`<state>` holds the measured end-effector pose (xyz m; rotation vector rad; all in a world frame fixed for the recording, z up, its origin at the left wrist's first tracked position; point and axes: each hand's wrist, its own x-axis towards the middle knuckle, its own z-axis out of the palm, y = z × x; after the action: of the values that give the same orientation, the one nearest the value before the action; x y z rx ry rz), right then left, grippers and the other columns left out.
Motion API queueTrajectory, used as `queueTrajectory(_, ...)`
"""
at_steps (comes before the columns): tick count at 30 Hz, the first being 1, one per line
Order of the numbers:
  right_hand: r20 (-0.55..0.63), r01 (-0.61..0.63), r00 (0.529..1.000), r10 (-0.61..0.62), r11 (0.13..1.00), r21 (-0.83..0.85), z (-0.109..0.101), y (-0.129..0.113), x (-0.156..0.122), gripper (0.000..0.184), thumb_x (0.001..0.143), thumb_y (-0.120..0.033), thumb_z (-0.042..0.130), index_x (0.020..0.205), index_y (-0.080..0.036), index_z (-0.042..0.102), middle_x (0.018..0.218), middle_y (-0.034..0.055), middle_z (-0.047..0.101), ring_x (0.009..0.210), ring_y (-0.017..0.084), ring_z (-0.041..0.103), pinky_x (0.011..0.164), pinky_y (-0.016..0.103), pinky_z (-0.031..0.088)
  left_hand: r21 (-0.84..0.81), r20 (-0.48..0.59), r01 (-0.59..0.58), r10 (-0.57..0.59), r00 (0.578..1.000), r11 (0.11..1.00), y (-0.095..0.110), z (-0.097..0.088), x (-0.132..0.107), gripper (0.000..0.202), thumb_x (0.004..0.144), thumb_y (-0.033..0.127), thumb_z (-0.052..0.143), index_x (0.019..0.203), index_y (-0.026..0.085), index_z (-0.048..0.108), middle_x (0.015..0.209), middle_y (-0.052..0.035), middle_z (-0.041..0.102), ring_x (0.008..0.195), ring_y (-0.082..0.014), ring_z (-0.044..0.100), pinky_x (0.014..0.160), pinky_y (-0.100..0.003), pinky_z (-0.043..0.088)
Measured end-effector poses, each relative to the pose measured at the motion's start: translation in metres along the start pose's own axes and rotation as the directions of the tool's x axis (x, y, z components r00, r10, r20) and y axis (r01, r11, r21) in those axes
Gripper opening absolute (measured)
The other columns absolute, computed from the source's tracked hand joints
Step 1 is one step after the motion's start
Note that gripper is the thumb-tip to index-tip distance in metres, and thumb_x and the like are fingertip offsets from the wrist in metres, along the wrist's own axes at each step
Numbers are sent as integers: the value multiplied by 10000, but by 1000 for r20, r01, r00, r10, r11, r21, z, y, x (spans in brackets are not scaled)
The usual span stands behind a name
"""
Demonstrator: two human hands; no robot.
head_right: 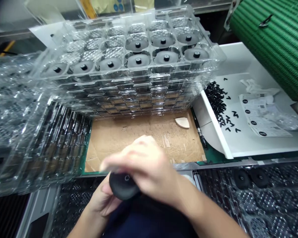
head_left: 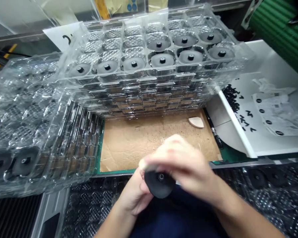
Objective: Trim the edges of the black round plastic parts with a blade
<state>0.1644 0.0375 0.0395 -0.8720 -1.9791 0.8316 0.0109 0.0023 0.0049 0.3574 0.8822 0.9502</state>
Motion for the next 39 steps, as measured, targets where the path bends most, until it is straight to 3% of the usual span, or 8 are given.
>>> queueTrajectory(5,-83,-542,835,544,839,53,4,61,-33,283,854,-262,565,1128,-216,617,899,30,675,697,140,630,592,249,521,-237,266,138,-72,961,962,1,-8,1,539,555,347,826,1068,280,673,1126,-47,691,970,-241,676,742,-280,572)
queueTrajectory(10,-75,-609,794,604,788,-97,42,94,-84,211,846,-251,518,905,-181,709,926,83,622,828,201,639,697,342,545,-272,206,161,-106,973,949,-1,-18,6,553,573,327,816,1101,278,659,1196,-59,659,1018,-261,659,773,-293,575)
queueTrajectory(15,-160,-634,774,613,749,-193,66,88,-107,391,781,-239,592,1166,-180,618,1186,147,521,961,257,611,788,443,528,-242,140,133,-101,985,961,1,-20,10,537,607,375,783,1113,249,653,1238,-71,632,1059,-239,635,824,-273,554)
queueTrajectory(21,-214,-630,775,594,751,-197,50,89,-87,282,855,-224,497,1061,-130,665,857,90,630,691,180,630,637,325,544,-266,99,107,-83,992,958,-4,-21,16,468,652,376,753,1094,254,656,1174,-49,658,985,-208,661,843,-282,542)
queueTrajectory(27,-305,-453,862,406,886,-100,22,17,-29,310,901,-213,491,1204,-205,558,1083,65,650,933,185,609,775,310,499,-188,32,86,-81,996,978,-10,-15,15,546,625,337,793,1134,222,629,1155,-71,652,988,-202,639,842,-271,524)
queueTrajectory(30,-106,-266,961,257,960,-85,22,-13,-11,254,895,-143,468,1115,-161,593,974,57,679,852,177,597,772,320,465,-128,-47,86,-92,995,988,-11,-15,12,609,636,299,792,1203,231,580,1115,-72,661,1005,-210,627,853,-277,510)
queueTrajectory(33,138,-290,947,291,957,-27,24,-16,-2,223,893,-104,461,1032,-181,618,928,11,686,795,140,591,734,276,442,-96,-114,74,-85,990,993,-10,-15,9,619,611,274,806,1188,238,585,1122,-67,660,1001,-222,629,838,-289,518)
queueTrajectory(39,-7,-160,987,161,980,-122,24,-13,-2,252,905,-127,399,1066,-106,592,906,71,668,772,177,560,708,320,387,-138,-41,59,-66,997,989,-1,-5,4,432,521,281,855,918,194,708,874,-23,723,893,-181,666,879,-268,500)
